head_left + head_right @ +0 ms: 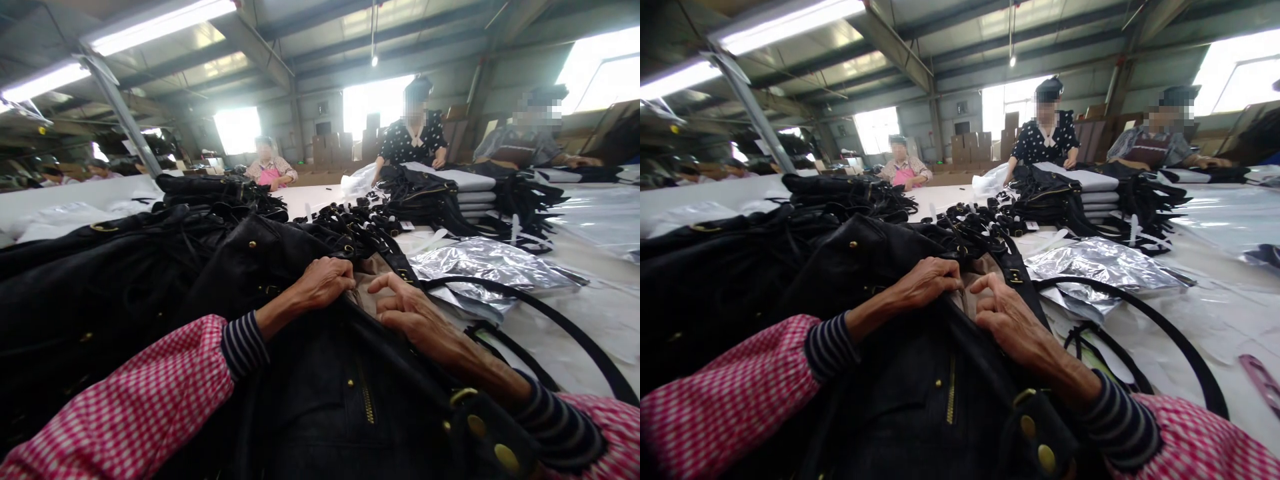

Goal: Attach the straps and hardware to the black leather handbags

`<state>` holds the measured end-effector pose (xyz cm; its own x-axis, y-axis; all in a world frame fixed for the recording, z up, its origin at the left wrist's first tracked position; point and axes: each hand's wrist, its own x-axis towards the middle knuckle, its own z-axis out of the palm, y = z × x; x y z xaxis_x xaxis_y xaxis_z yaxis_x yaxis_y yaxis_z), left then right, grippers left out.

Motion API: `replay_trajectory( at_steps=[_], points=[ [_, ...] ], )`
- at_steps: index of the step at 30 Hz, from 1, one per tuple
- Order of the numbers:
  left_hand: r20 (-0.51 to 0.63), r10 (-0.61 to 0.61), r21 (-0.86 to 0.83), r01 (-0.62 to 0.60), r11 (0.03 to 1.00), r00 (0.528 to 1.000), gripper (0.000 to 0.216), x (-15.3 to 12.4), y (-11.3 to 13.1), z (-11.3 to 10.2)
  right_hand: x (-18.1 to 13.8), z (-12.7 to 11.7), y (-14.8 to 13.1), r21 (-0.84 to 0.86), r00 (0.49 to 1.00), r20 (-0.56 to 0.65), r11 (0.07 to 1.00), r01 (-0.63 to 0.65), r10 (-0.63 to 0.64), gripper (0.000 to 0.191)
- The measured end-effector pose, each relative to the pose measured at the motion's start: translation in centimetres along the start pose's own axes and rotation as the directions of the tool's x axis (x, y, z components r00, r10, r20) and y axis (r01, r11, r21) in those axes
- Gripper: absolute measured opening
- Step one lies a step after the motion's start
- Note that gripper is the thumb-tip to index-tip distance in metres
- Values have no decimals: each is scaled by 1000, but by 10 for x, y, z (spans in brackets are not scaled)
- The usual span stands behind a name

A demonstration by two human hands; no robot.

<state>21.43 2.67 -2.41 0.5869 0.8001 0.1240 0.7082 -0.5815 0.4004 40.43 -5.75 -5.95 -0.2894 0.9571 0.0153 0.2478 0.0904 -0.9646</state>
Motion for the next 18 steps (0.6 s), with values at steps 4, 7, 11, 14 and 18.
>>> replay_trajectory(
  at_steps=[4,7,11,14,18],
  points=[
    [2,-9,4,9,1000,1000,13,0,2,-1,-2,1,-3,10,1000,-9,1000,-8,8,41],
    [2,-17,9,17,1000,1000,14,-1,3,-1,-4,1,-6,19,1000,-8,1000,-14,14,41],
    [-3,-26,15,26,1000,1000,14,-1,4,-1,-4,0,-6,-4,1000,-20,1000,3,-3,40],
    [-7,-29,18,29,999,1000,14,-1,5,-1,-3,0,-4,-13,1000,-27,1000,-3,3,41],
    [-9,-28,18,29,999,1000,14,-2,5,-1,-3,0,-2,7,1000,-31,1000,-3,4,41]
  ],
)
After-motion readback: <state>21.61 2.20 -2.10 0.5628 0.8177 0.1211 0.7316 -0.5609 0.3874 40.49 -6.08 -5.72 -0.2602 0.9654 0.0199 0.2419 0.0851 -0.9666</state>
